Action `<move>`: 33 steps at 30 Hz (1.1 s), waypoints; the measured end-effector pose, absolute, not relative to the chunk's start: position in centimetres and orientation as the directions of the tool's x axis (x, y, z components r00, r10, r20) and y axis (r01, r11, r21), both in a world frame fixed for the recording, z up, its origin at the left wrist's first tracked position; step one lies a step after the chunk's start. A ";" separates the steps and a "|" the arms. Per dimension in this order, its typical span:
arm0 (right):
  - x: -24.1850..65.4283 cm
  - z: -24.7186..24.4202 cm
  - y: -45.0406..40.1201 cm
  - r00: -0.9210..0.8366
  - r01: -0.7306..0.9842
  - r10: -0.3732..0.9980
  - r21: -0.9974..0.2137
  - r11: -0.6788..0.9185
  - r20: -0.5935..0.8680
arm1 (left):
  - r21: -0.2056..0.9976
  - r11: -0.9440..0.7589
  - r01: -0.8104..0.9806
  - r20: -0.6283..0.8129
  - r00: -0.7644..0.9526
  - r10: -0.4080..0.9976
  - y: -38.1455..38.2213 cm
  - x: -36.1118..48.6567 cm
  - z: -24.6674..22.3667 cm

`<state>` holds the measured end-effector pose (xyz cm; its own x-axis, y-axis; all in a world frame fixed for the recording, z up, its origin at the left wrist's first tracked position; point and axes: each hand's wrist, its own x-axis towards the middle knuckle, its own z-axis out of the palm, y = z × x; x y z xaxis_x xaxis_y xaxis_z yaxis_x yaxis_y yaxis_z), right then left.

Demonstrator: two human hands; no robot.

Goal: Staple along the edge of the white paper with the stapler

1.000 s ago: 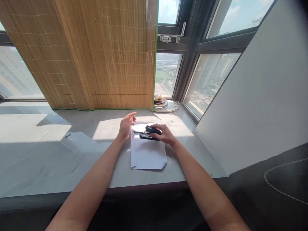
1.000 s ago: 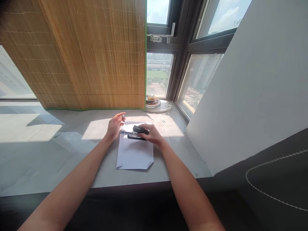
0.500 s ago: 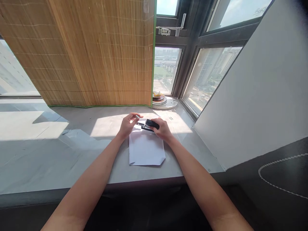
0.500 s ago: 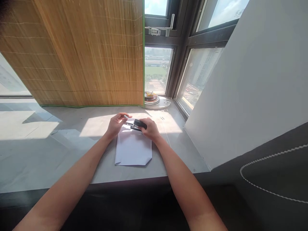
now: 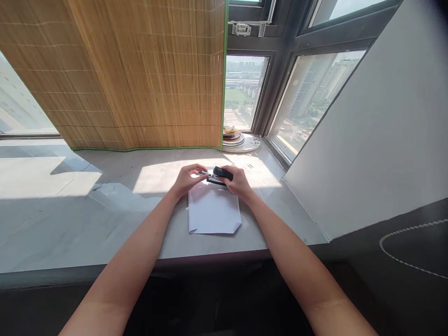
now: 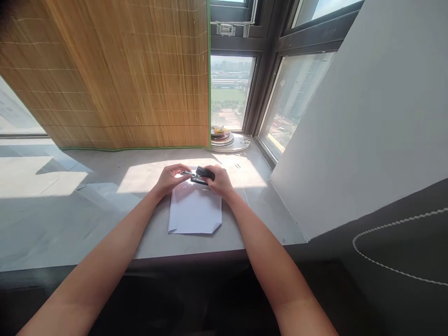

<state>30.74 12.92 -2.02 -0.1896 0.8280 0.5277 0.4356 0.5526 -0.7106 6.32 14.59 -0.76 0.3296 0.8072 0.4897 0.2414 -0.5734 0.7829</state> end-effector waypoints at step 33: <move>35.0 -0.3 13.1 -0.283 0.302 0.836 -0.784 0.543 0.470 | 0.699 -0.672 0.244 0.497 0.510 0.702 13.4 5.7 0.9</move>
<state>35.03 13.05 -0.32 -0.2831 0.8361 0.4700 0.3020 0.5428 -0.7837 5.66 13.38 0.86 0.5102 0.7019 0.4971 0.2443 -0.6725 0.6986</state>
